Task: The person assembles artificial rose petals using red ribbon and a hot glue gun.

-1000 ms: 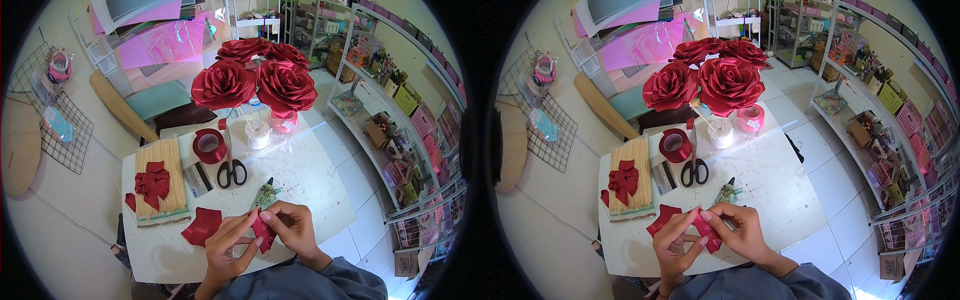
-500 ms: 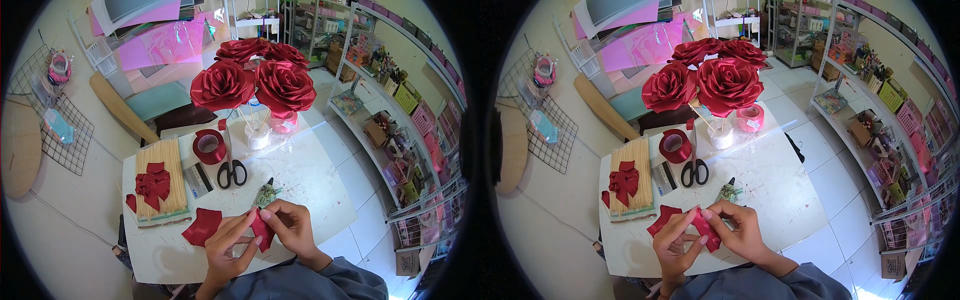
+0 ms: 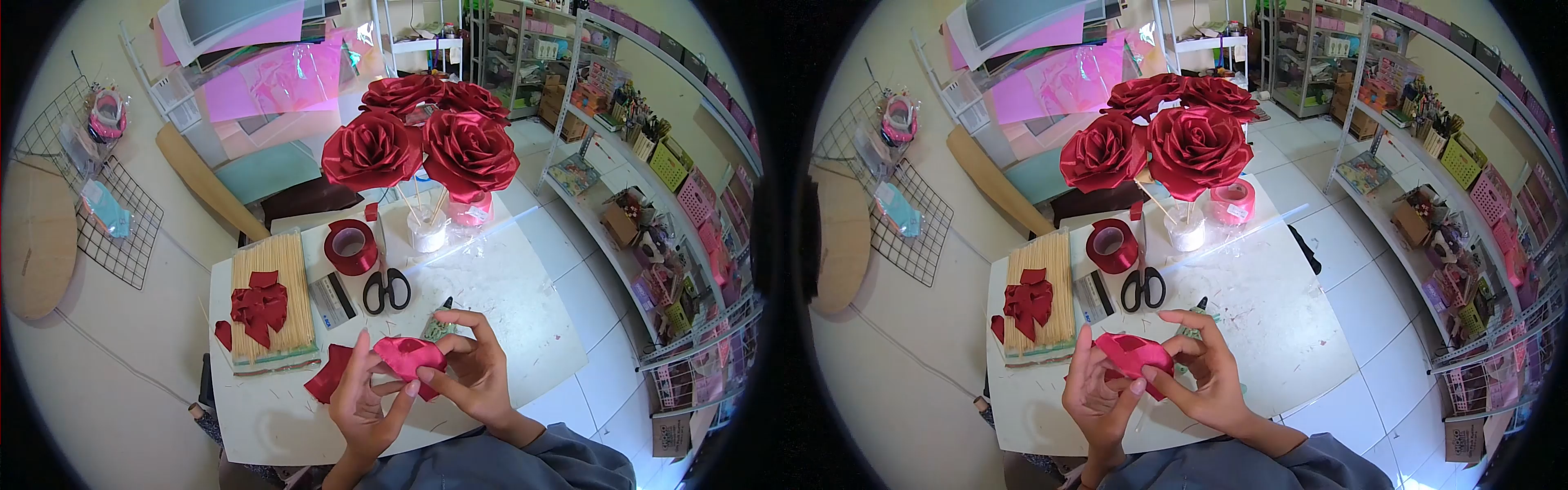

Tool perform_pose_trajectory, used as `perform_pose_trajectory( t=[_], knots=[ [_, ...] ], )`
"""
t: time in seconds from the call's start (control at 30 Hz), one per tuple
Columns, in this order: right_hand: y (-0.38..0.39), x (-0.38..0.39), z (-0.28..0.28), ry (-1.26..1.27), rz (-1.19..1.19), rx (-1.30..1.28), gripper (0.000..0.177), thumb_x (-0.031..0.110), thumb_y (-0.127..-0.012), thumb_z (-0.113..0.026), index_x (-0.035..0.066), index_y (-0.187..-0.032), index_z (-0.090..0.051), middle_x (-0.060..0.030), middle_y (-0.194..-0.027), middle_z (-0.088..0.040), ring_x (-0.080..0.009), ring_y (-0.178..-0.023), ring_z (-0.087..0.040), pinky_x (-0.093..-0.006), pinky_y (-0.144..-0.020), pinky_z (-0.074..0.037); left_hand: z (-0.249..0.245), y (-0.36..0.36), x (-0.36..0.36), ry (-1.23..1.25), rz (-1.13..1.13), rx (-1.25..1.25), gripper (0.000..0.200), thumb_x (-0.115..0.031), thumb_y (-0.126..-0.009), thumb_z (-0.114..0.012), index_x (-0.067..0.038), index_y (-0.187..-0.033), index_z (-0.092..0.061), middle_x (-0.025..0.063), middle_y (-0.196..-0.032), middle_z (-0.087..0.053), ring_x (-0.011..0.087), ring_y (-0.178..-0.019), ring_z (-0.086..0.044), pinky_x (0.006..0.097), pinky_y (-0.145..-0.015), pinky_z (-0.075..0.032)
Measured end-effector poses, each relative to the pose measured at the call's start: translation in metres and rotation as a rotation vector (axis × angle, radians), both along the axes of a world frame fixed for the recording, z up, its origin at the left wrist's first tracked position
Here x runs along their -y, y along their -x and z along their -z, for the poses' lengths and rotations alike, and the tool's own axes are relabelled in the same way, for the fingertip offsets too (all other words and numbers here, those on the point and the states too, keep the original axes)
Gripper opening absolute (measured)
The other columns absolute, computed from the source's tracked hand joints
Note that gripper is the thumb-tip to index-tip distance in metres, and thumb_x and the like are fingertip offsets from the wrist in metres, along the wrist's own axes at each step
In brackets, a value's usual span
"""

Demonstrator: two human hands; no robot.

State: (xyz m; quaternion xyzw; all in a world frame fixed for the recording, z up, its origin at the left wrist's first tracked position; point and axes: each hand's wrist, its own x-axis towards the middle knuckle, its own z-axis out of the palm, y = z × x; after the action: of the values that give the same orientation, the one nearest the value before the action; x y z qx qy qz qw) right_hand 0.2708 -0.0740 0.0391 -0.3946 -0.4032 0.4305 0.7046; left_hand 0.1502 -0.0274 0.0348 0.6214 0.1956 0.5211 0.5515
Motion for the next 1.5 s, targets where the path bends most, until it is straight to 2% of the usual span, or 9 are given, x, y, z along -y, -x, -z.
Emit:
perform_pose_trajectory(
  t=[0.2, 0.27, 0.37, 0.67, 1.07, 1.3, 1.4, 1.43, 1.5],
  knots=[
    [-0.013, 0.009, -0.016, 0.010, 0.017, 0.285, 0.061, -0.006, -0.071, -0.056, 0.002, -0.123, -0.026, -0.0061, -0.074, -0.053, -0.0106, -0.071, -0.052, -0.0232, -0.070, -0.040, -0.009, 0.001, -0.001, 0.118, 0.034, 0.026, 0.080, 0.008, -0.065, -0.062, 0.004, -0.129, -0.014, 0.0220, -0.108, -0.047, 0.0185, -0.086, -0.055, 0.0268, -0.075, -0.047],
    [-0.017, 0.014, -0.025, 0.073, -0.170, 0.506, 0.065, -0.005, -0.070, -0.056, 0.003, -0.125, -0.024, -0.0073, -0.073, -0.052, -0.0130, -0.069, -0.052, -0.0243, -0.068, -0.042, -0.007, 0.003, -0.003, 0.070, 0.039, -0.016, 0.079, 0.007, -0.065, -0.063, 0.004, -0.128, -0.015, 0.0217, -0.107, -0.049, 0.0178, -0.084, -0.056, 0.0264, -0.074, -0.047],
    [-0.020, 0.015, -0.033, 0.151, -0.213, 0.558, 0.065, -0.004, -0.069, -0.056, 0.004, -0.126, -0.025, -0.0085, -0.074, -0.052, -0.0155, -0.070, -0.053, -0.0249, -0.068, -0.043, -0.007, 0.004, -0.001, 0.033, 0.040, -0.110, 0.073, 0.007, -0.067, -0.062, 0.004, -0.127, -0.021, 0.0201, -0.098, -0.055, 0.0174, -0.079, -0.058, 0.0234, -0.069, -0.046],
    [-0.011, 0.005, -0.012, 0.005, 0.098, 0.267, 0.065, -0.010, -0.066, -0.061, -0.001, -0.121, -0.029, -0.0088, -0.075, -0.057, -0.0141, -0.075, -0.056, -0.0260, -0.073, -0.042, -0.007, 0.003, -0.001, 0.129, 0.102, -0.167, 0.061, 0.011, -0.066, -0.059, 0.007, -0.121, -0.032, 0.0156, -0.086, -0.057, 0.0167, -0.079, -0.058, 0.0252, -0.071, -0.048],
    [-0.014, 0.008, -0.003, -0.004, 0.173, 0.257, 0.051, -0.008, -0.070, -0.061, -0.001, -0.117, -0.040, -0.0067, -0.078, -0.059, -0.0100, -0.076, -0.058, -0.0196, -0.070, -0.042, -0.010, 0.002, 0.000, 0.133, 0.162, -0.214, 0.052, 0.008, -0.068, -0.061, 0.003, -0.116, -0.043, 0.0112, -0.079, -0.060, 0.0139, -0.075, -0.059, 0.0253, -0.068, -0.050],
    [-0.024, 0.009, -0.004, 0.062, 0.115, 0.183, 0.048, 0.002, -0.071, -0.065, -0.002, -0.114, -0.041, -0.0095, -0.082, -0.059, -0.0129, -0.075, -0.057, -0.0239, -0.068, -0.045, -0.005, 0.008, -0.006, 0.189, 0.059, -0.240, 0.042, 0.007, -0.071, -0.060, 0.004, -0.112, -0.046, 0.0109, -0.082, -0.059, 0.0111, -0.073, -0.057, 0.0213, -0.064, -0.049],
    [-0.040, 0.017, -0.005, 0.324, 0.212, 0.867, 0.060, 0.032, -0.066, -0.070, -0.003, -0.106, -0.043, -0.0148, -0.083, -0.053, -0.0233, -0.073, -0.055, -0.0304, -0.064, -0.046, -0.005, 0.008, -0.008, 0.212, -0.095, -0.189, 0.038, 0.008, -0.072, -0.058, 0.006, -0.108, -0.048, 0.0108, -0.083, -0.058, 0.0099, -0.072, -0.056, 0.0204, -0.062, -0.048],
    [-0.039, 0.019, -0.002, 0.322, 0.201, 0.876, 0.060, 0.032, -0.066, -0.070, -0.003, -0.106, -0.043, -0.0148, -0.083, -0.053, -0.0233, -0.073, -0.055, -0.0304, -0.064, -0.046, -0.005, 0.008, -0.008, 0.248, -0.171, -0.160, 0.036, 0.009, -0.072, -0.057, 0.007, -0.107, -0.049, 0.0109, -0.084, -0.058, 0.0096, -0.072, -0.056, 0.0203, -0.061, -0.048],
    [-0.035, 0.023, 0.011, 0.385, 0.274, 1.389, 0.065, 0.038, -0.065, -0.069, -0.005, -0.105, -0.042, -0.0154, -0.087, -0.047, -0.0261, -0.073, -0.051, -0.0321, -0.061, -0.045, -0.004, 0.008, -0.008, 0.246, -0.182, -0.100, 0.032, 0.009, -0.073, -0.057, 0.006, -0.104, -0.049, 0.0107, -0.084, -0.057, 0.0098, -0.073, -0.056, 0.0202, -0.062, -0.047]
  ],
)
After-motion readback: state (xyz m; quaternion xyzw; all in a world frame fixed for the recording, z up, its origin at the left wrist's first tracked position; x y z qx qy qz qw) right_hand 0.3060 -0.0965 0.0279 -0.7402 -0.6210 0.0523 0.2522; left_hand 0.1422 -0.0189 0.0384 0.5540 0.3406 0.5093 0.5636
